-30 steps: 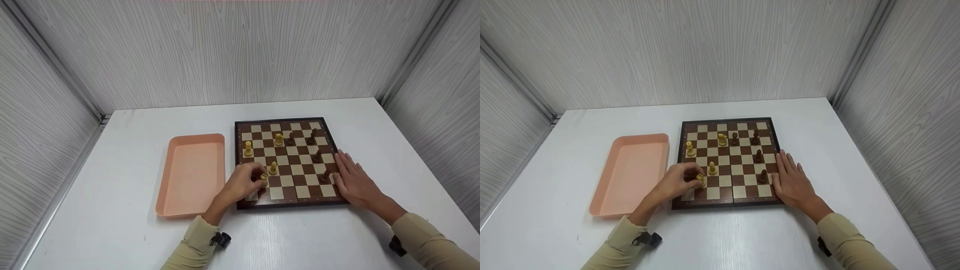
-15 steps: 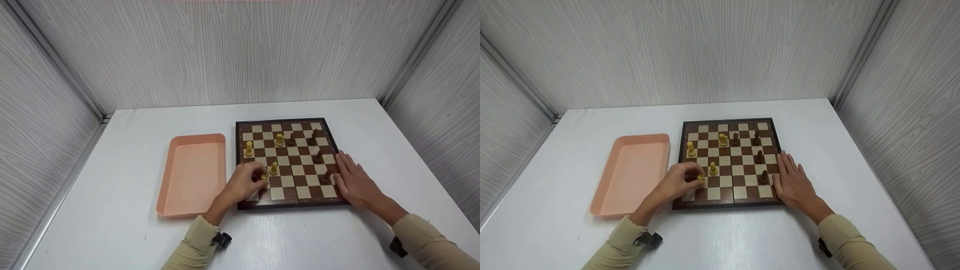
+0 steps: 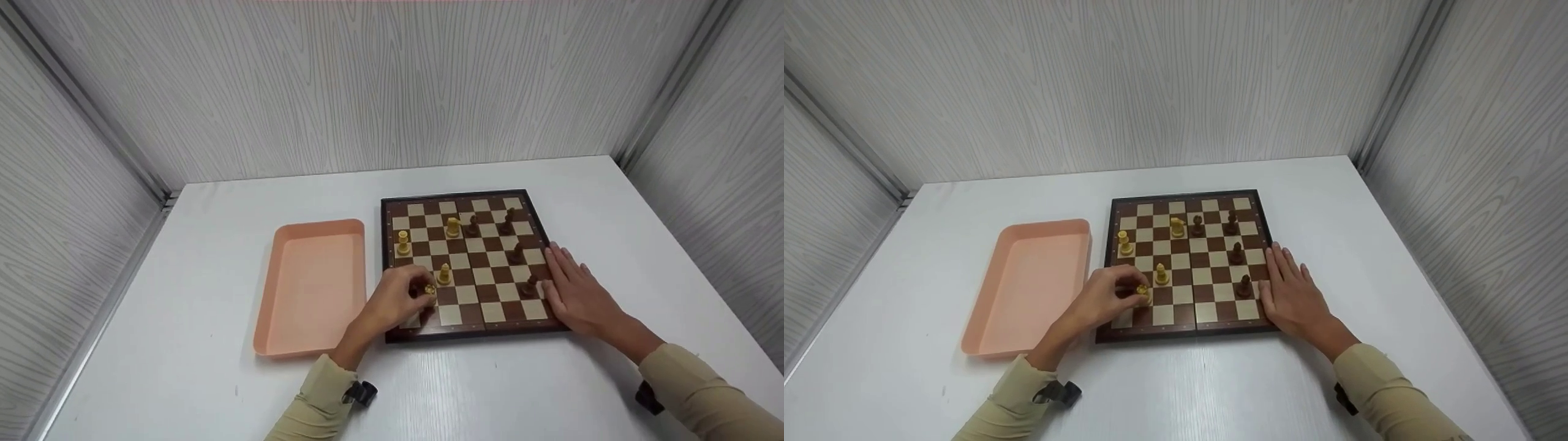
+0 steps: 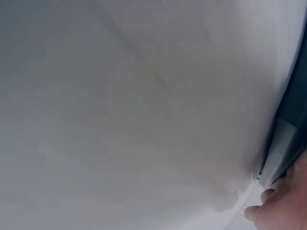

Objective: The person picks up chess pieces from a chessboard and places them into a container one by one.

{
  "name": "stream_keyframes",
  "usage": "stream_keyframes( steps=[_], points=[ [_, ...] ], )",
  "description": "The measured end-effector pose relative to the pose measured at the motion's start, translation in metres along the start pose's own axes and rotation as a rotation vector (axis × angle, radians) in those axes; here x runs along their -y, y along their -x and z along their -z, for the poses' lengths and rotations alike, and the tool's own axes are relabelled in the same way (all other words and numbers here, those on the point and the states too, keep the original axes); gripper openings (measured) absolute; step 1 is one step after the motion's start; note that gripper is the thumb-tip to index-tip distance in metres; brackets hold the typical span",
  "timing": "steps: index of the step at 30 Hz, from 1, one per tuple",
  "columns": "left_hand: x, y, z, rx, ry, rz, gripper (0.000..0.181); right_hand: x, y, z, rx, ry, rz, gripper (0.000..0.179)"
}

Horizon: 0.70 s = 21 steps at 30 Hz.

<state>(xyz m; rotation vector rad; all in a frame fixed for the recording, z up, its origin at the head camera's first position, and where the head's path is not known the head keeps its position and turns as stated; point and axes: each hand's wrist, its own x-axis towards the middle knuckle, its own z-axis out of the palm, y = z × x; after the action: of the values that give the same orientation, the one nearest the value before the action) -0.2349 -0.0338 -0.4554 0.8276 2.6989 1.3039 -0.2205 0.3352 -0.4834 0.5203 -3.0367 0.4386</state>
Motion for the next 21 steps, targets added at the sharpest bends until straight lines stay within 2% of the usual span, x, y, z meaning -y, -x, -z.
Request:
stream_keyframes(
  steps=[9,15,21],
  points=[
    [-0.009,0.0,0.009,-0.045,0.132,-0.021,0.013,0.0,0.0,-0.001,0.001,-0.006,-0.01,0.067],
    [-0.016,0.003,0.018,-0.037,0.159,0.002,0.018,0.0,0.0,-0.002,-0.004,-0.015,0.002,0.067],
    [-0.017,0.005,0.027,-0.079,0.173,-0.027,0.018,0.0,0.001,-0.001,-0.015,-0.018,0.017,0.066]
  ],
)
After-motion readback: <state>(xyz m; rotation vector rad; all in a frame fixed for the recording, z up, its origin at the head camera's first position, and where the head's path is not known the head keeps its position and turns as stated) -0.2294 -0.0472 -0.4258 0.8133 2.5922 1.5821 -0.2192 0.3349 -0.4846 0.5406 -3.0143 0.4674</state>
